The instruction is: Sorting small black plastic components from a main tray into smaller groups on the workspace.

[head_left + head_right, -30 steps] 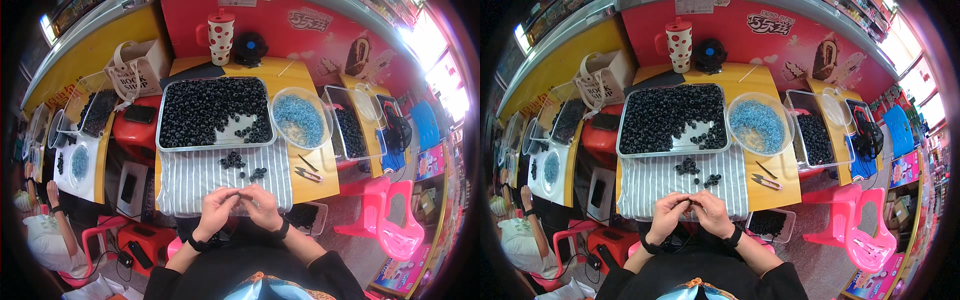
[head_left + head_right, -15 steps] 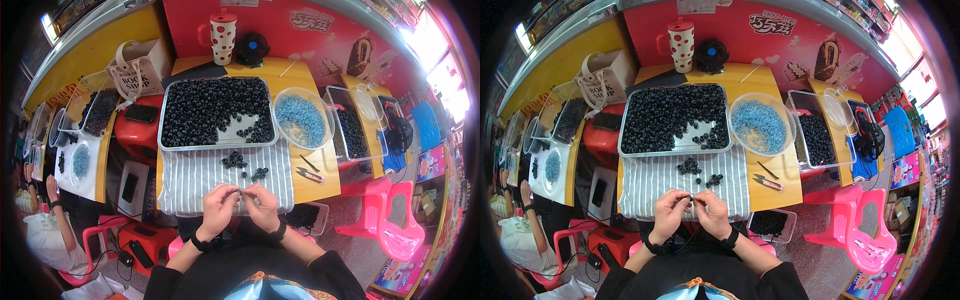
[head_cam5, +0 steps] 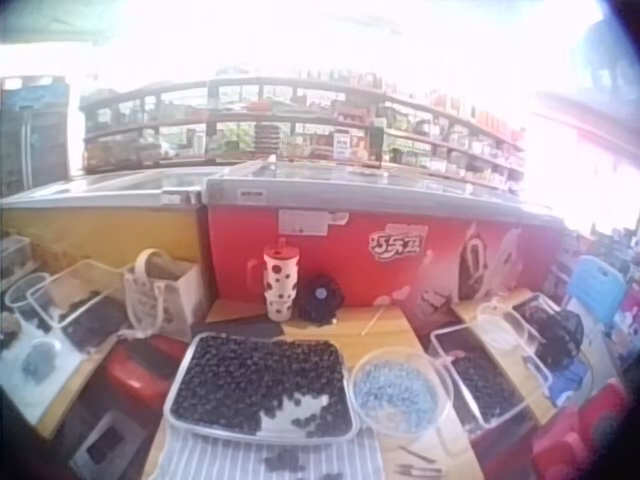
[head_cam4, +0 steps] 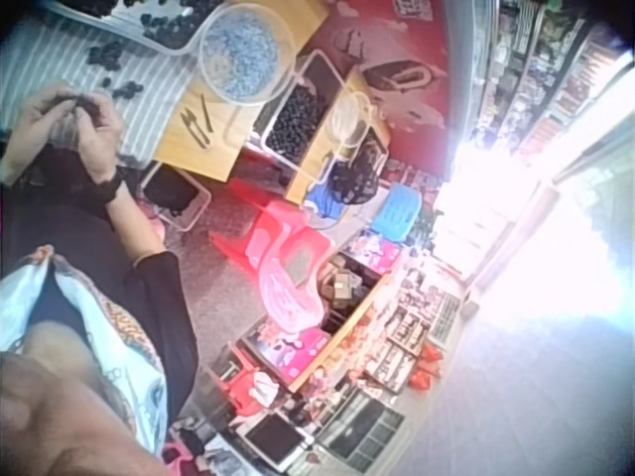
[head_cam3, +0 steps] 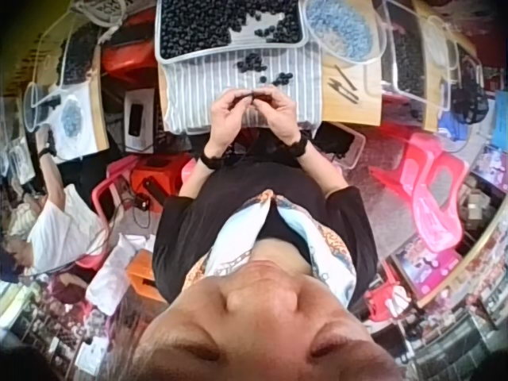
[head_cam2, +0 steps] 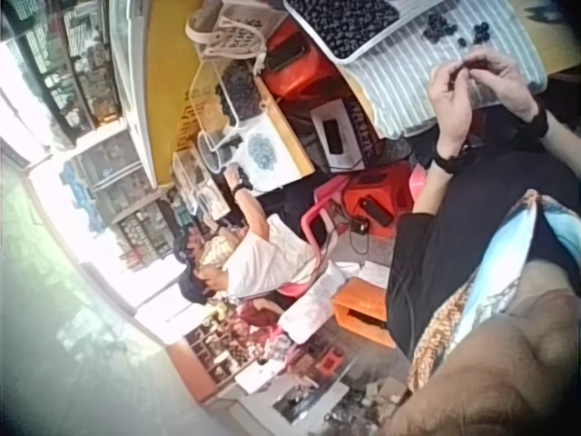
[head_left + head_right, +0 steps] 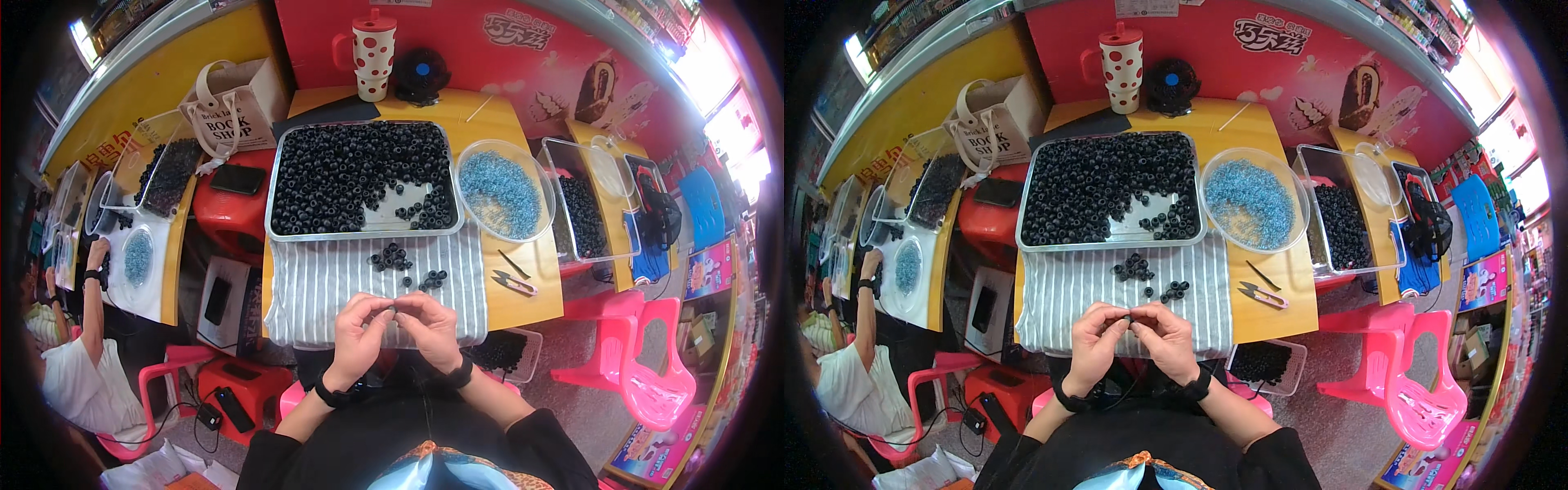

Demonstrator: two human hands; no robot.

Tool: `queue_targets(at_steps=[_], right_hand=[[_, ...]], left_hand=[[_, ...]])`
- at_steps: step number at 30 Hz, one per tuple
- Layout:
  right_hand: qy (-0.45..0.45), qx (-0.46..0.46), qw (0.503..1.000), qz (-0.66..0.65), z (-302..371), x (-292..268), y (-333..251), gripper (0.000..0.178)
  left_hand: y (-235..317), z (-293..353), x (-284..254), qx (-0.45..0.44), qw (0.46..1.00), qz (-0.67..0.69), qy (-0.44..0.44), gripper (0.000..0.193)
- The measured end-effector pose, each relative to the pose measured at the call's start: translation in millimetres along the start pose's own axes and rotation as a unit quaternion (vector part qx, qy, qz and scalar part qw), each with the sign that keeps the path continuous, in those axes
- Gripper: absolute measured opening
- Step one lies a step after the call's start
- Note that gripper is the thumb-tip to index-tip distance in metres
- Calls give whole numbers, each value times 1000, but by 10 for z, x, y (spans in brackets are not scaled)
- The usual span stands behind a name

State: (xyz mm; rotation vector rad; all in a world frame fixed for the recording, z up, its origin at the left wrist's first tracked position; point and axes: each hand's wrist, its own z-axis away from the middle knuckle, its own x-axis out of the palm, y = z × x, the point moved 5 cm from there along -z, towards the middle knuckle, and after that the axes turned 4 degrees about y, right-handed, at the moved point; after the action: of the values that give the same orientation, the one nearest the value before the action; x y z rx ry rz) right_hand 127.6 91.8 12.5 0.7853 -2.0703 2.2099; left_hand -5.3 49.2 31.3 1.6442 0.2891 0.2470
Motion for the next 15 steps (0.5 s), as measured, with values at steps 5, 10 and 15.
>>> queue_targets(at_steps=[5,10,15], right_hand=[[14,-22,1000,-10,-4,12,-23,19],[37,-82,989,120,-38,-31,-44,14],[14,-200,914,353,-86,67,-334,16]], left_hand=[[75,-3,22,27,998,-57,-10,12],[58,36,116,39,996,-83,-11,9],[93,39,132,78,989,-126,13,11]])
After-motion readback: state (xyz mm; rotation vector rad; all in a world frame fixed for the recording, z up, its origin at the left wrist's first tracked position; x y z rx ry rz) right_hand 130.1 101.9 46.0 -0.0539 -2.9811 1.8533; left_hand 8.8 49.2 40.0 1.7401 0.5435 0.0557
